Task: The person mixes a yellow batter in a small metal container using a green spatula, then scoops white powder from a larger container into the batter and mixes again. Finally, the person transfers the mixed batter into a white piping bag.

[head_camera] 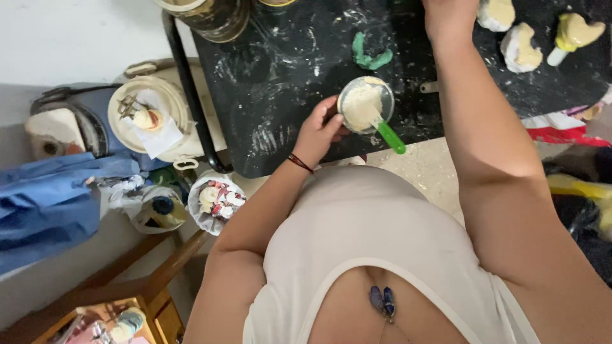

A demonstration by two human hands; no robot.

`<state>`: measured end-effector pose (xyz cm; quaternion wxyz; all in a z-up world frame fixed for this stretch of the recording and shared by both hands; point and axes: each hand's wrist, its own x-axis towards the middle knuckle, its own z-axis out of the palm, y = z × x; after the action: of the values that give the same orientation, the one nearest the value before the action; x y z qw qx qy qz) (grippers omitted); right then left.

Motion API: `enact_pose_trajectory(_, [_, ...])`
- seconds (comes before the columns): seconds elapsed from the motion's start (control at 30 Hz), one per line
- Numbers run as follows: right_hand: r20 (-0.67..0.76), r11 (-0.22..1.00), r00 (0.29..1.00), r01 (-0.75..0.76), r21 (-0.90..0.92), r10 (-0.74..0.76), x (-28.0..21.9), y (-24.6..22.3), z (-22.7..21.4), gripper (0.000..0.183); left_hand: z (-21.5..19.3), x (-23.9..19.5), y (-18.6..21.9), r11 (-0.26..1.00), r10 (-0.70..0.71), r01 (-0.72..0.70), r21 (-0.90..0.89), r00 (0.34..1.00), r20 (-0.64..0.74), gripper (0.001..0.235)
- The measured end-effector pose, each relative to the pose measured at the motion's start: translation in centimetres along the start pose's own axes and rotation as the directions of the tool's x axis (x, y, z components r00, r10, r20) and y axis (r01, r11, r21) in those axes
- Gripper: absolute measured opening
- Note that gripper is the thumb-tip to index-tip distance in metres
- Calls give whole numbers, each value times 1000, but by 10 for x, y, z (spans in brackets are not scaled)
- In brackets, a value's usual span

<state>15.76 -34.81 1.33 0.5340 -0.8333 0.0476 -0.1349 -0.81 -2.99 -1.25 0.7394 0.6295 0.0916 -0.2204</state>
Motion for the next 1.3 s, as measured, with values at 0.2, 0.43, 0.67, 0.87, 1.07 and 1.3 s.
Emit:
enact_pose_trajectory(0.2, [153, 987, 979, 148, -68, -137, -44, -65, -53, 35, -4, 15, 28, 998, 39, -48, 37, 979, 199, 51])
enact_pose_trajectory(0.43, [222, 983, 960, 179, -25, -170, -137, -98, -92, 37, -4, 41, 25, 985, 1, -38, 168, 977, 213, 44])
enact_pose_trajectory(0.67, [196, 962, 980, 90, -259, -39, -183, -118, -96, 37, -13, 29, 37, 889, 301, -369, 270, 917, 263, 37])
enact_pose_trajectory(0.87, [201, 941, 977, 135, -310, -74, -201, -123, -93, 36, -17, 11, 74, 222, 573, -732, 644, 633, 521, 44])
enact_pose_trajectory(1.07, [184, 926, 979, 144, -348, -83, -211, -123, -94, 39, -9, -8, 108, -338, 603, -669, 662, 386, 698, 43])
enact_pose_trajectory(1.3, [162, 949, 982, 136, -285, -92, -216, -115, -91, 40, -14, 4, 134, -552, 575, -649, 524, 159, 803, 8])
